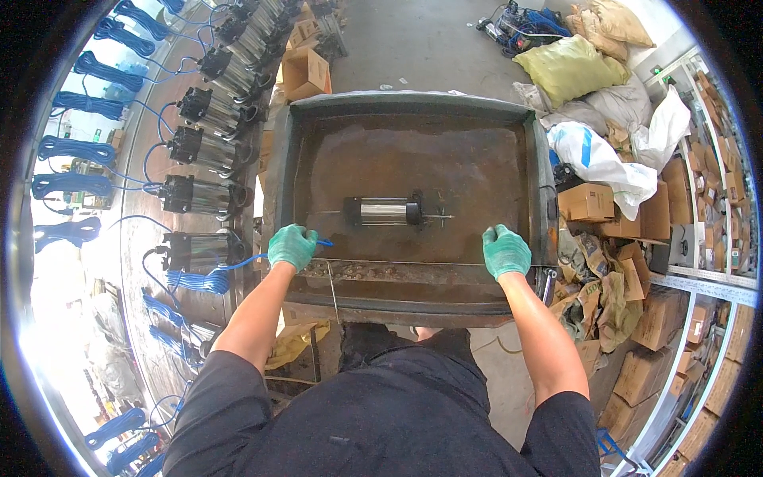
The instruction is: The person, wearing gloves, immerses a metal submersible pump component into a tank of water to check for leaks, rotates it, and then lifts it out to place it on a workbench alongside several other pump units.
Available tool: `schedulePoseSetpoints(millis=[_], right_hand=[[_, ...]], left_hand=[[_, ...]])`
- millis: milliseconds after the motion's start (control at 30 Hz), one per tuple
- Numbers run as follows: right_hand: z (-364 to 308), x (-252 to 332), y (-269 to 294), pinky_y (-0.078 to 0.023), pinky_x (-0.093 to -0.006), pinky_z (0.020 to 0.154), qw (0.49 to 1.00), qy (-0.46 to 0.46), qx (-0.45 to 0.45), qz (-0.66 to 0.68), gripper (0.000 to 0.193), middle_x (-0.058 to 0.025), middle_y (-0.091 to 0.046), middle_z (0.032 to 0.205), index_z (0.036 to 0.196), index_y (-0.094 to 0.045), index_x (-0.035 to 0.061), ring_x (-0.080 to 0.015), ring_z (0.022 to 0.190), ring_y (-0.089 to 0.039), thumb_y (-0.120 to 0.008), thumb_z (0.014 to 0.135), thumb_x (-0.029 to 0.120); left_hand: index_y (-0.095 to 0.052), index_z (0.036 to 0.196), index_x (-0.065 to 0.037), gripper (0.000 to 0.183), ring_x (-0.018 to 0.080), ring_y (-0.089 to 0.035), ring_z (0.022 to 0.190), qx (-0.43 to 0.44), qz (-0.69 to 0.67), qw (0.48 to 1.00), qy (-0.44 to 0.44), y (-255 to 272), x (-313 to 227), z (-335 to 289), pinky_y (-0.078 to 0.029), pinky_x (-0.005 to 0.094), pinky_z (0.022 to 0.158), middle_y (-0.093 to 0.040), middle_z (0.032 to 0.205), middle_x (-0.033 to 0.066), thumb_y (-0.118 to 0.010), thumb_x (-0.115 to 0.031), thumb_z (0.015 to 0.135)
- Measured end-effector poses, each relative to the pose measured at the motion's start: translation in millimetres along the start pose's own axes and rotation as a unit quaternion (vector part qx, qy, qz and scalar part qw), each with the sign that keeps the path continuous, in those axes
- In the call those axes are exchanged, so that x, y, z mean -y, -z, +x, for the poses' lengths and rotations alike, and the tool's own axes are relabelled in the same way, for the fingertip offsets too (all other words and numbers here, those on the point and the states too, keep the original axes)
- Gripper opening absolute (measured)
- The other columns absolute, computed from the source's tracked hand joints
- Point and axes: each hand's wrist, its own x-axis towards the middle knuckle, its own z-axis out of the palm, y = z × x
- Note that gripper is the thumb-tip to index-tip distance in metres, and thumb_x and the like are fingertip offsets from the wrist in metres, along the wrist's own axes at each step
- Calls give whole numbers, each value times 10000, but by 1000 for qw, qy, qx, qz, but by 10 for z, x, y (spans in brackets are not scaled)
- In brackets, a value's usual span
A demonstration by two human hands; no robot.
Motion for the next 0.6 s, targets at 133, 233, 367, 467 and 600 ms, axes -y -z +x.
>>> schedulePoseSetpoints(millis=[133,233,367,467,600], right_hand=[[-6,-18,2,-535,-530,811,1000,-1,2,7,388,-225,-716,934,982,-704,85,-428,904,-686,-476,989,399],[3,-36,-28,-535,-530,813,1000,0,-4,11,385,-225,-716,932,979,-704,85,-429,903,-686,-479,988,398],[10,-13,-16,-536,-529,813,1000,-5,-2,9,383,-227,-716,930,976,-706,84,-428,901,-688,-483,986,396],[9,-14,-9,-539,-526,813,1000,-4,-6,10,384,-228,-716,930,984,-710,85,-425,901,-689,-483,986,395],[22,-6,-9,-542,-522,814,1000,-14,-7,2,384,-227,-718,935,1001,-715,88,-423,904,-691,-482,986,393]], left_hand=[[-778,916,-75,384,389,-697,962,0,4,1000,-3,-13,-5,6,-547,461,882,-729,979,201,-572,-399,918],[-778,907,-69,404,390,-700,960,-4,10,1000,-8,-18,4,12,-549,460,885,-730,978,207,-557,-407,919],[-774,895,-62,414,394,-698,958,-5,11,1000,-7,-31,19,15,-547,460,887,-729,982,209,-547,-408,919],[-775,898,-66,413,396,-697,961,-1,12,1000,-11,-44,25,33,-546,460,891,-729,981,209,-546,-409,921],[-777,904,-74,404,393,-695,969,3,6,1000,-6,-30,2,32,-543,460,895,-728,983,209,-549,-408,923]])
